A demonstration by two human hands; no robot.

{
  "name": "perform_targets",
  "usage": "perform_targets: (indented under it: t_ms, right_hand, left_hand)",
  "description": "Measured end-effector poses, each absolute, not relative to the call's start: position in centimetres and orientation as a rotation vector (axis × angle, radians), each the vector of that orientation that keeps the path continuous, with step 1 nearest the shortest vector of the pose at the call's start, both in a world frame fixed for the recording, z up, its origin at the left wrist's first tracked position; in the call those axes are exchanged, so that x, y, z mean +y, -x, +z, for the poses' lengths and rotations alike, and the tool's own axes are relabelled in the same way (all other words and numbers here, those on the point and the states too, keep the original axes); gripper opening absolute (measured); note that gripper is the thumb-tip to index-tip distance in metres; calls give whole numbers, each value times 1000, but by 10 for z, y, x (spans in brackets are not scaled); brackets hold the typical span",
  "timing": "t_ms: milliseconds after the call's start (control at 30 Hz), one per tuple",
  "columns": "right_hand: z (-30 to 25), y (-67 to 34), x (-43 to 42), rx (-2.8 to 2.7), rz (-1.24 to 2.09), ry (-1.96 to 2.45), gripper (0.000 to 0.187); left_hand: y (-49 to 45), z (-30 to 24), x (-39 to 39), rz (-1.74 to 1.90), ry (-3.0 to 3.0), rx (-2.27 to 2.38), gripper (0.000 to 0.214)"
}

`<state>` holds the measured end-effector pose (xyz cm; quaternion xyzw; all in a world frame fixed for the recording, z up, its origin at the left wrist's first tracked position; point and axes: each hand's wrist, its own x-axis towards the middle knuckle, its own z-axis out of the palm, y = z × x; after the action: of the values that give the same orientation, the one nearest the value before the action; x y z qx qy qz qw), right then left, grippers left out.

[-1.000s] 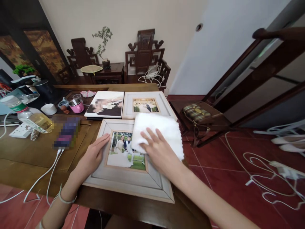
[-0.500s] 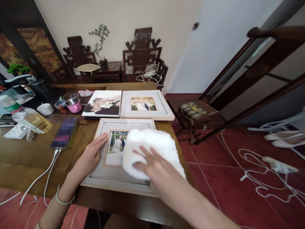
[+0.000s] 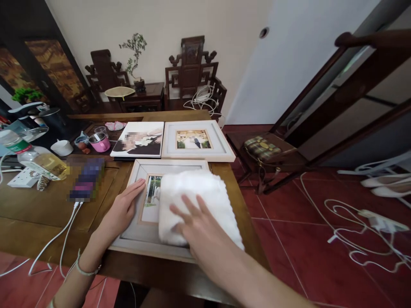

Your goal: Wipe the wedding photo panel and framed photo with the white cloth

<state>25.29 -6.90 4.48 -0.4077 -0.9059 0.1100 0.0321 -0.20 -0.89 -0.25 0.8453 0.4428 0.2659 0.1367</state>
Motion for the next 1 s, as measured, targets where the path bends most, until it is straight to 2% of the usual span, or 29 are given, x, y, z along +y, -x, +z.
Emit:
perform_targets:
  t_ms: [100,167,233,333,400,500,600,700,800,900,1000]
  right_hand:
    - [57,-263,-110,-2842,482,1060,35]
    - [64,-265,-125,-2882,484,926,31]
    - [67,-261,-126,-2879,478,952,35]
    - [63,-250,-102,-2782,472,1250,55]
    - [56,-248,-70,-2721,345,1410,65]
    - [45,-251,-18,-2673,-33,1529,67]
    - [37,-251,14,-2673,-193,1523,64]
    - [37,-242,5,-2751,-81,1455,64]
    - [51,-234,-35,-2859,237,1374,62]
    - [70,-239,-80,-2936,523,1259,48]
    - [80,-246,-111,-2983,559,960,37]
  left_hand:
    - [1,-3,-9,756,-2454,1286,60]
    - [1,-4,-9,757,-2455,1292,61]
    - [1,-5,-9,755,-2454,1298,61]
    - [2,-4,-9,750,-2459,1297,62]
    - [3,-3,-10,745,-2466,1282,62]
    - [4,-2,-10,739,-2470,1258,62]
    - [5,-3,-9,750,-2461,1253,62]
    - [5,-5,-8,757,-2448,1263,61]
    - [3,-5,-9,747,-2433,1293,60]
    - [1,-4,-10,737,-2426,1326,59]
    - [1,-3,-11,714,-2424,1347,59]
